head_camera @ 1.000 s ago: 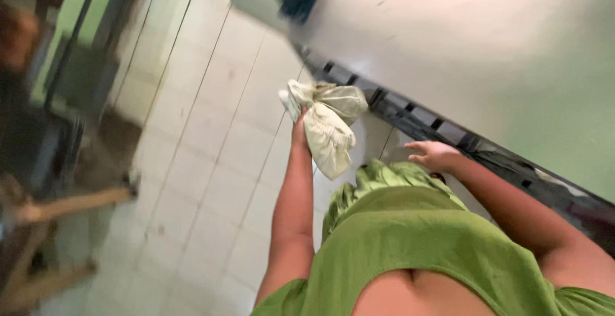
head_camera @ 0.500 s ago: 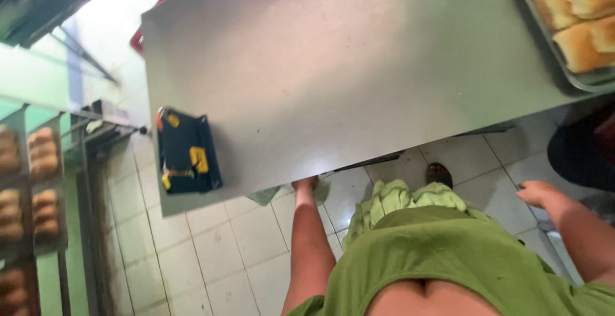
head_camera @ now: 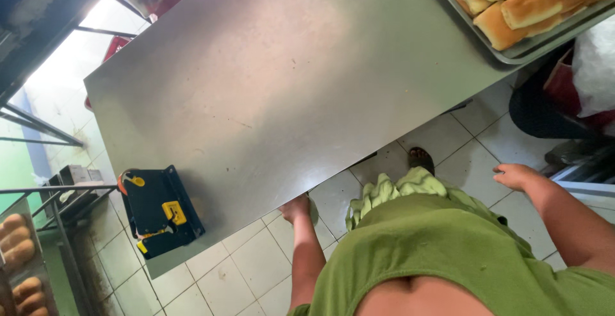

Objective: The person wipes their hands with a cloth, then picks up a metal tray filled with baked bread rolls and carries it across the bakery, later holding a second tray of rolls and moving it along the stainless steel worktable.

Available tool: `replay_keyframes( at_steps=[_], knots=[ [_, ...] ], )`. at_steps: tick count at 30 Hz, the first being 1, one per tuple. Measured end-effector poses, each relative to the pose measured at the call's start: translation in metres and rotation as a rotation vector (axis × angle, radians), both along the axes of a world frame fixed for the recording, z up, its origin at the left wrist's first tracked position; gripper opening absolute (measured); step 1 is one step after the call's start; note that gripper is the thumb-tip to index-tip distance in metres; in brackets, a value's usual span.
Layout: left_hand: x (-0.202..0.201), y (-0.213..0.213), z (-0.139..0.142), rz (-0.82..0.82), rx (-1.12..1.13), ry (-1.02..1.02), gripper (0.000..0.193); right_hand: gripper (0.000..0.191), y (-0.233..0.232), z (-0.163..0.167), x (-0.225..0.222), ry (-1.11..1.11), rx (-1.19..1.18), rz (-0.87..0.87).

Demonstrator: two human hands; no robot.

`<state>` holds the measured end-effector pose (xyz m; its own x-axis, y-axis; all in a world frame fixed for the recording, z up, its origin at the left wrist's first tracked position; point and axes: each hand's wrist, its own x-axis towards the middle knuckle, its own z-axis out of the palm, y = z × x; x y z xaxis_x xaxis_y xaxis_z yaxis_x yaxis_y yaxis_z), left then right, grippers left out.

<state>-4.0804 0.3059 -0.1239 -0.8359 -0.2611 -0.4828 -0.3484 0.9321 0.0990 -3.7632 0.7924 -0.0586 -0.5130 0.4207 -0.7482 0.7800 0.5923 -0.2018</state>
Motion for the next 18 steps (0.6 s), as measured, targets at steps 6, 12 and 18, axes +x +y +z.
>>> replay_keyframes(
  at_steps=[6,12,18],
  knots=[
    [-0.005,0.020,-0.008,-0.213,-0.235,0.102,0.085,0.057,0.019,-0.021,0.005,-0.038,0.042,-0.005],
    [-0.006,0.026,-0.001,-0.113,0.031,0.024,0.076,0.055,0.026,-0.003,-0.003,0.005,0.043,0.013],
    [0.008,0.028,0.014,-0.170,-0.066,0.187,0.084,0.044,0.039,0.034,-0.017,-0.008,0.055,-0.169]
  ],
)
